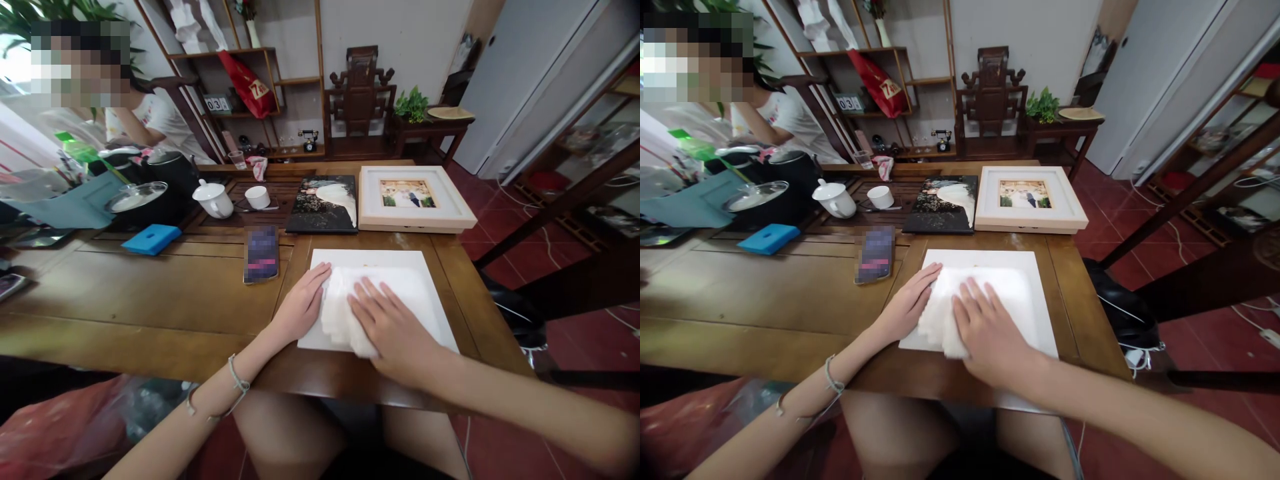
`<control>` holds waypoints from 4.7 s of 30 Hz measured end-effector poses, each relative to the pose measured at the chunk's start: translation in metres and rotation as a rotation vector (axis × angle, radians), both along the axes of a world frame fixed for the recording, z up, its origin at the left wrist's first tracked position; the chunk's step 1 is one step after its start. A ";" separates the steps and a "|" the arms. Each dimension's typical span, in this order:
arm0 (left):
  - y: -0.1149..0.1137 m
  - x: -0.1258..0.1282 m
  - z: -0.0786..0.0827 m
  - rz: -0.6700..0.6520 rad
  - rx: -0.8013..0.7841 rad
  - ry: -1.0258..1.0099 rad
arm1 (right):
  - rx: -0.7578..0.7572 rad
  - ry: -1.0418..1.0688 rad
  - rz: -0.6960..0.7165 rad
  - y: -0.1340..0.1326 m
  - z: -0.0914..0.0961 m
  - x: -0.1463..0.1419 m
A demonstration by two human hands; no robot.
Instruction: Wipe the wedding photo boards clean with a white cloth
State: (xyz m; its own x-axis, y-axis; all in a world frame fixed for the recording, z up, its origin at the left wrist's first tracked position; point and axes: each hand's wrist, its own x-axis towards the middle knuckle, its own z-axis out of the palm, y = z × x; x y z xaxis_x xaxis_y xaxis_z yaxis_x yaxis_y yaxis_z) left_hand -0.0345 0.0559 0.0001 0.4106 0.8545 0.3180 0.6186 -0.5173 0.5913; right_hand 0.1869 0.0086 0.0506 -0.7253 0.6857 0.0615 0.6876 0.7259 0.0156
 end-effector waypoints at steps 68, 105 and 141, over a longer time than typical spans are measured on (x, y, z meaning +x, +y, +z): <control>-0.001 0.000 0.000 -0.002 0.015 0.003 | -0.172 0.359 -0.008 0.057 -0.006 0.063; -0.001 0.001 0.000 0.006 0.013 0.023 | -0.194 0.081 -0.189 0.003 0.028 0.039; -0.001 0.001 0.004 0.014 -0.005 0.022 | -0.349 0.400 -0.050 0.012 0.009 0.076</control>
State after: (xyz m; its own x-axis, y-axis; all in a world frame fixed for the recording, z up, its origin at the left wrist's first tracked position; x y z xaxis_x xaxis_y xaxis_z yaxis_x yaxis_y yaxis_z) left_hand -0.0331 0.0545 0.0039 0.4051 0.8620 0.3046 0.6387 -0.5052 0.5804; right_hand 0.2625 0.0209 0.0600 -0.6576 0.7481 0.0889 0.6243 0.6072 -0.4915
